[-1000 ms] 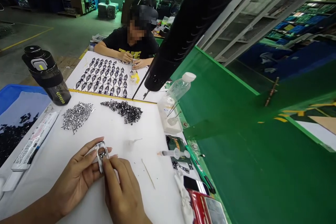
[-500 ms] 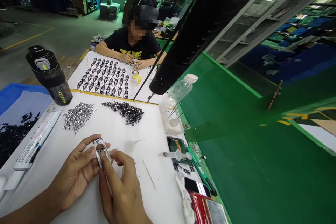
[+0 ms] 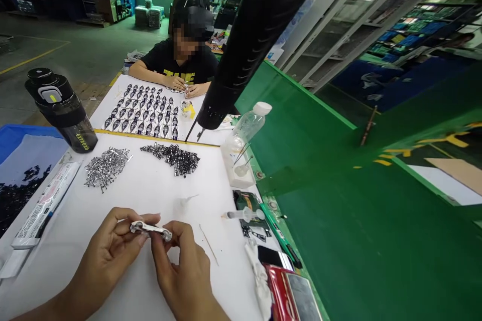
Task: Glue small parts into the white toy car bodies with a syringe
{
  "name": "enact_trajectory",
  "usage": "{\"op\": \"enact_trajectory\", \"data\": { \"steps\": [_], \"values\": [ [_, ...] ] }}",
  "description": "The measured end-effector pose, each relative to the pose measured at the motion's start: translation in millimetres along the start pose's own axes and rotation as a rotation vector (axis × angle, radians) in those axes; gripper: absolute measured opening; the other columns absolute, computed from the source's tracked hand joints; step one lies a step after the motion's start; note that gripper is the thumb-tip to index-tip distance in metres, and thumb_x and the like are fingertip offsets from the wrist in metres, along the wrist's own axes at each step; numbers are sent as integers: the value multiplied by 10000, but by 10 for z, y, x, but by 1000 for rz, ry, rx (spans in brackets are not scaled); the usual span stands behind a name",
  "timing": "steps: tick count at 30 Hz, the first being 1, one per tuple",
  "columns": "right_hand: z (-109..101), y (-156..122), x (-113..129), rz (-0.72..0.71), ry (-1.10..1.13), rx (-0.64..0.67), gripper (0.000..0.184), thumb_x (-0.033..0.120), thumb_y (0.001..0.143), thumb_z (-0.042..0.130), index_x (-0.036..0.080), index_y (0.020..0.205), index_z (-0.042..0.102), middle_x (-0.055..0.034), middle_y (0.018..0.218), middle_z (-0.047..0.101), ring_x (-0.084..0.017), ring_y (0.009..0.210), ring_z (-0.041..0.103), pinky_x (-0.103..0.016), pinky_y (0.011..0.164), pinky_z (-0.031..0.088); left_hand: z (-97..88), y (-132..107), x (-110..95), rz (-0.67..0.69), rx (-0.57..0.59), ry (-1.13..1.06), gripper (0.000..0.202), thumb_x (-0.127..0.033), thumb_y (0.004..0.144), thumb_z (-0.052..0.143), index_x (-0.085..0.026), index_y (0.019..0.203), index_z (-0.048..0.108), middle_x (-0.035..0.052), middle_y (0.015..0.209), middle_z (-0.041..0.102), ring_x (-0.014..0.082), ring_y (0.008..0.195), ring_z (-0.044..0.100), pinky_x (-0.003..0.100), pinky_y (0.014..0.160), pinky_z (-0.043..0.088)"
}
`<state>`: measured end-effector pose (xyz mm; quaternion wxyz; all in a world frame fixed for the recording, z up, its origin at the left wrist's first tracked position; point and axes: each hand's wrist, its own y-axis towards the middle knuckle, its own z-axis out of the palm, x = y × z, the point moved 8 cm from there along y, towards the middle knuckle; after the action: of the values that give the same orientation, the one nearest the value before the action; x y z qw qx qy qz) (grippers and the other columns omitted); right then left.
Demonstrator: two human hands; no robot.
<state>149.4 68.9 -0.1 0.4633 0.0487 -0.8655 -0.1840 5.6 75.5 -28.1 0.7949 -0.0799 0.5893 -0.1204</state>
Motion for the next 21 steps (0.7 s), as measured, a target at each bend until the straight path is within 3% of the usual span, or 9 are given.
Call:
{"op": "enact_trajectory", "data": {
  "steps": [3, 6, 10, 16, 21],
  "values": [
    [-103, -27, 123, -299, -186, -91, 198, 176, 913, 591, 212, 1102, 542, -32, 876, 726, -139, 712, 727, -205, 608, 588, 29, -42, -12, 49, 29, -23, 219, -375, 832, 753, -218, 872, 605, 118, 1296, 703, 279, 1236, 632, 418, 1058, 490],
    [-121, -49, 165, -455, -191, -108, 325, 65, 858, 563, 175, 1160, 516, -95, 968, 721, -181, 810, 738, -253, 647, 610, 53, -51, -19, 68, 79, -52, 208, -378, 843, 744, -213, 854, 619, 118, 1266, 722, 284, 1236, 636, 417, 1039, 516],
    [-144, -65, 204, -545, -137, -127, 379, 6, 803, 554, 172, 1144, 538, -98, 913, 718, -179, 694, 711, -276, 578, 611, 61, -64, -22, 70, 120, -9, 198, -376, 855, 735, -206, 837, 635, 115, 1239, 737, 277, 1206, 659, 393, 1021, 540],
    [-251, -104, 271, -633, -175, -183, 670, 9, 800, 555, 113, 1450, 431, -141, 1011, 753, -212, 790, 739, -272, 539, 600, 72, -152, -102, 261, 110, 107, 128, -353, 897, 684, -237, 868, 639, 88, 1273, 722, 258, 1207, 660, 396, 1043, 526],
    [-229, -64, 352, -724, -300, -111, 632, 22, 858, 538, 34, 1475, 402, -182, 941, 760, -201, 718, 717, -290, 523, 548, 58, -129, -145, 327, 49, 127, 115, -347, 893, 688, -233, 885, 689, 99, 1313, 697, 281, 1261, 619, 432, 1054, 517]
  ]
}}
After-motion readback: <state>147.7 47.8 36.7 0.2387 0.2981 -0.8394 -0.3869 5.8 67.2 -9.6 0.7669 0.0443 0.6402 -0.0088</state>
